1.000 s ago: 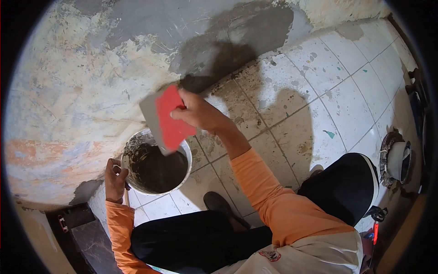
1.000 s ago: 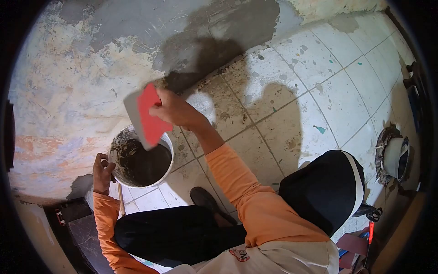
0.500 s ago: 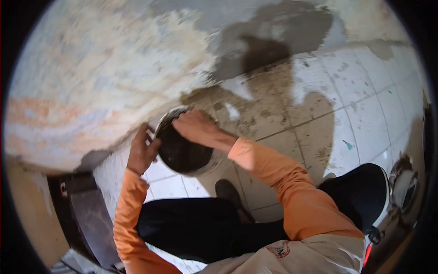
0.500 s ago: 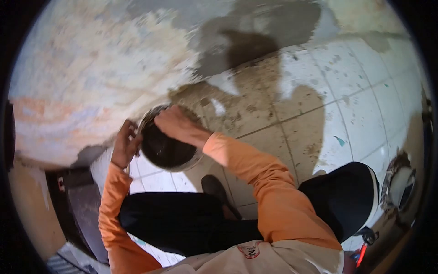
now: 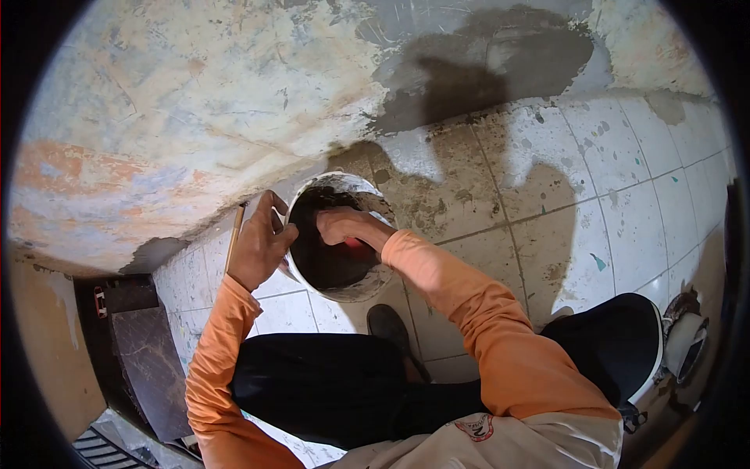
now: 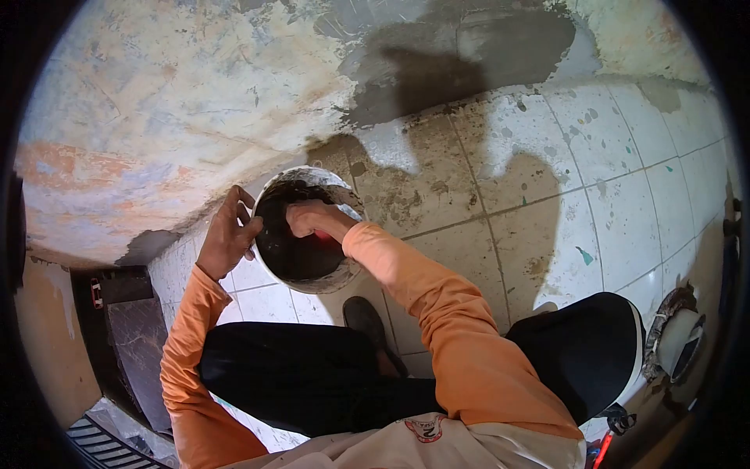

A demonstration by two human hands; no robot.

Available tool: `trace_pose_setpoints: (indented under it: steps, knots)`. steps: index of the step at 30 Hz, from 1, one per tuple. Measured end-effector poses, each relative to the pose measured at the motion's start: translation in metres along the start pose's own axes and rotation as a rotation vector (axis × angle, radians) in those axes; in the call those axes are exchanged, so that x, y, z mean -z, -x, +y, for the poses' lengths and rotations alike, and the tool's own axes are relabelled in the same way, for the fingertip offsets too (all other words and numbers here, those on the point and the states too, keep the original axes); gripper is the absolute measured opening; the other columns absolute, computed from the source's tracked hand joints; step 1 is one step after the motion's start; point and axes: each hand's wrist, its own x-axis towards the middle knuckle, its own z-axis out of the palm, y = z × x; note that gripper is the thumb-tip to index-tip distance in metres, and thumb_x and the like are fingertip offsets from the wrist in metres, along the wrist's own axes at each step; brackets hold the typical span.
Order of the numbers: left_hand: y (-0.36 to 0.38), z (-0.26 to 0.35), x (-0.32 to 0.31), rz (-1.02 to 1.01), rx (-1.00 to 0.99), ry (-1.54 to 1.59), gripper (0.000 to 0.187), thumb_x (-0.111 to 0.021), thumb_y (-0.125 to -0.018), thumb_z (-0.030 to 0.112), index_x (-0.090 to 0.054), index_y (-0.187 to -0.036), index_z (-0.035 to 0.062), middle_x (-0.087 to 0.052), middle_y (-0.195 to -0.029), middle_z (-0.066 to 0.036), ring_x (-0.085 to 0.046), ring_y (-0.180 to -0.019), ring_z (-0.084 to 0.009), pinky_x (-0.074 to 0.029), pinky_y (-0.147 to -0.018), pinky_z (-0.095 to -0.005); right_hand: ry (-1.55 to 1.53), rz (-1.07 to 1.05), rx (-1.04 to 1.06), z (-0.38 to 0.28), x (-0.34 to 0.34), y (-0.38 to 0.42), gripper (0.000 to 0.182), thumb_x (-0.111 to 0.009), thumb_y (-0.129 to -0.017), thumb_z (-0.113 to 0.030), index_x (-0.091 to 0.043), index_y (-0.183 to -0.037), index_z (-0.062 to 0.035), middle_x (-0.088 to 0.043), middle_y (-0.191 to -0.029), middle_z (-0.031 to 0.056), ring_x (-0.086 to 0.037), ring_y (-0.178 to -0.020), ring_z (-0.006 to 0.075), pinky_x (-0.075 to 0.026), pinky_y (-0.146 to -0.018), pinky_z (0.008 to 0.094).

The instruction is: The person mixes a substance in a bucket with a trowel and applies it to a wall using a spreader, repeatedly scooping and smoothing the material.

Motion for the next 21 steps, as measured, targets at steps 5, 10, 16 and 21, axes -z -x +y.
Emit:
trace_pose_setpoints:
  steps: [5, 10, 16, 21]
  knots:
    - [-0.001, 0.0, -0.001, 0.005, -0.037, 0.029, 0.028, -0.068, -0.094, 0.008, -0.049, -0.113, 0.0016, -0.054, -0.069, -0.008, -0.056, -0.054, -0.0164, -0.043, -0.046, -0.0323, -0.269, -0.038, -0.07, 0.012, 0.009, 0.008, 0.026, -0.064, -0.078, -0.016, -0.067, -0.093, 0.004, -0.068, -0.086, 0.0187, -0.065, -0.075, 0.0294, -0.05, -0.067, 0.0408]
    - [0.0, 0.0, 0.006, 0.014, 0.011, 0.09, 0.025, -0.069, -0.098, 0.012, -0.051, -0.109, -0.0014, -0.057, -0.068, -0.009, -0.059, -0.053, -0.0152, -0.047, -0.042, -0.0291, -0.529, 0.012, -0.116, 0.019, 0.031, 0.023, 0.047, -0.079, -0.085, -0.023, -0.066, -0.123, 0.0019, -0.07, -0.119, 0.0192, -0.065, -0.112, 0.0307, -0.051, -0.091, 0.0413]
    - [-0.003, -0.018, 0.015, 0.04, 0.008, 0.153, 0.025, -0.069, -0.1, 0.013, -0.051, -0.107, -0.0025, -0.057, -0.068, -0.009, -0.059, -0.052, -0.0156, -0.049, -0.043, -0.0298, -0.92, 0.041, -0.061, 0.02, 0.064, 0.056, 0.053, -0.084, -0.085, -0.021, -0.065, -0.132, -0.0023, -0.069, -0.125, 0.0125, -0.062, -0.121, 0.0214, -0.05, -0.099, 0.034]
    - [0.005, -0.033, 0.027, 0.064, 0.082, 0.191, 0.025, -0.067, -0.1, 0.012, -0.048, -0.11, -0.0025, -0.057, -0.07, -0.009, -0.058, -0.049, -0.0157, -0.048, -0.041, -0.0295, -1.101, 0.071, -0.066, 0.029, 0.073, 0.077, 0.055, -0.08, -0.089, -0.015, -0.059, -0.138, 0.0005, -0.068, -0.127, 0.0112, -0.064, -0.118, 0.0195, -0.051, -0.101, 0.0323]
